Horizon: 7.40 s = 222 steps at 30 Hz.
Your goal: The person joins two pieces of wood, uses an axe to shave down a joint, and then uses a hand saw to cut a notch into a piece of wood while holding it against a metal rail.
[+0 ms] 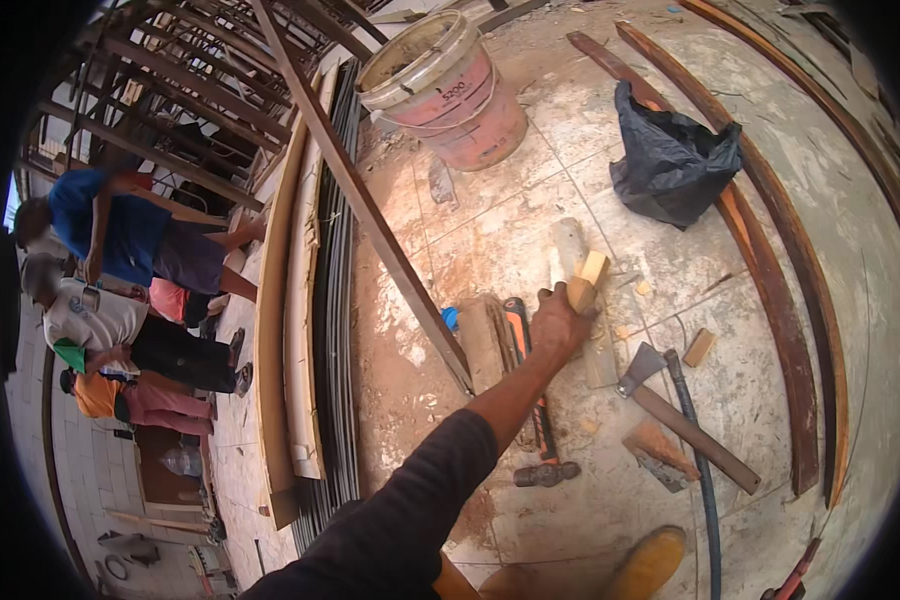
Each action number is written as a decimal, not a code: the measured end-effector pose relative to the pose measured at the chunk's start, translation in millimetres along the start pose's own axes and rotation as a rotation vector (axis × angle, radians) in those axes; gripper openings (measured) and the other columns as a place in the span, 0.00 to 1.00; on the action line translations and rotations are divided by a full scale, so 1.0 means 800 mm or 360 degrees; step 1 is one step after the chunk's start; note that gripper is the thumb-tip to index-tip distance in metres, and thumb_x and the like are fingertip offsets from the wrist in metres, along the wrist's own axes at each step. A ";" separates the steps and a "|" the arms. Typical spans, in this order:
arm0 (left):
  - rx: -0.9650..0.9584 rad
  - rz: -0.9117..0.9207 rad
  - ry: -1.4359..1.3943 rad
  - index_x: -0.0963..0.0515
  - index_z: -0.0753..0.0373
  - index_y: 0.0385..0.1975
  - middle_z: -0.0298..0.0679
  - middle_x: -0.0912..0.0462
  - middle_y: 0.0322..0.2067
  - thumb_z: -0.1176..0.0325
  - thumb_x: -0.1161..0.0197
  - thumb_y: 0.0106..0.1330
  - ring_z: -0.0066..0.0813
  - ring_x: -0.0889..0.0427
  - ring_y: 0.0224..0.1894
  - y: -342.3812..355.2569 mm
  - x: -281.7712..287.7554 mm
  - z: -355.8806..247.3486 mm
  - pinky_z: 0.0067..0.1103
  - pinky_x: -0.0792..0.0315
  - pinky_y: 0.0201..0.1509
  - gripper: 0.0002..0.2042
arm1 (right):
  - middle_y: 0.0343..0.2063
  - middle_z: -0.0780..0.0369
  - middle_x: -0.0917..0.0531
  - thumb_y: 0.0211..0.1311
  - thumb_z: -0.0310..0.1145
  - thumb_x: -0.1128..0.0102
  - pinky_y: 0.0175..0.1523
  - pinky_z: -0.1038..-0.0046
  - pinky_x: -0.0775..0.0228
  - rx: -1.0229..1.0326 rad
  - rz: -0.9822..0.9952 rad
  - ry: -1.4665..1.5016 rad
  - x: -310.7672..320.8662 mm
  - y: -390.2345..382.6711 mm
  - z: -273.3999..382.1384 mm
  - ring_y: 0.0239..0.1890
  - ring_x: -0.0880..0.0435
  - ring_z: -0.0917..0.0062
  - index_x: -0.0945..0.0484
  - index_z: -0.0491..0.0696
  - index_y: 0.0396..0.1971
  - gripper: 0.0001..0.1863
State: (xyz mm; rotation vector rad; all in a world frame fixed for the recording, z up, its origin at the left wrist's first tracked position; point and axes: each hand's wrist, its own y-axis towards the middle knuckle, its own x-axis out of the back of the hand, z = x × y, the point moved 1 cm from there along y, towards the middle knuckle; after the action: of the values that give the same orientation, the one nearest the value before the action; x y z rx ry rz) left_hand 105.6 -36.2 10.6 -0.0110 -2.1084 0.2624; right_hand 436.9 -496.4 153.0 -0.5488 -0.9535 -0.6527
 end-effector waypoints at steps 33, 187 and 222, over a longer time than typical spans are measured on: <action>-0.0848 0.0311 0.0765 0.29 0.66 0.44 0.53 0.15 0.25 0.45 0.33 0.64 0.52 0.14 0.34 0.241 -0.079 0.066 0.38 0.21 0.41 0.27 | 0.19 0.61 0.23 0.59 0.53 0.42 0.25 0.71 0.32 0.0893 0.0715 0.1115 -0.422 0.182 0.170 0.18 0.23 0.69 0.22 0.42 0.28 0.24; -0.0975 0.0295 0.0750 0.26 0.65 0.52 0.54 0.14 0.36 0.43 0.33 0.61 0.51 0.14 0.41 0.248 -0.076 0.084 0.37 0.22 0.47 0.31 | 0.19 0.62 0.23 0.63 0.43 0.38 0.24 0.70 0.33 0.0941 0.0614 0.0992 -0.439 0.145 0.170 0.18 0.21 0.69 0.23 0.43 0.27 0.16; -0.0743 0.0434 0.0677 0.35 0.65 0.46 0.59 0.17 0.30 0.40 0.31 0.58 0.59 0.16 0.39 0.084 -0.012 0.043 0.44 0.24 0.41 0.34 | 0.53 0.51 0.24 0.55 0.35 0.33 0.55 0.52 0.31 0.1154 0.0761 -0.0216 -0.280 0.220 0.117 0.52 0.24 0.54 0.32 0.42 0.60 0.33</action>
State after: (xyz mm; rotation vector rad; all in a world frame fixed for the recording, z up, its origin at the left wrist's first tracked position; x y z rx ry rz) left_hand 74.9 21.8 -27.9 -0.5832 -1.6959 -0.0747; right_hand 417.3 -253.6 -22.1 -0.1535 -1.0568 0.1750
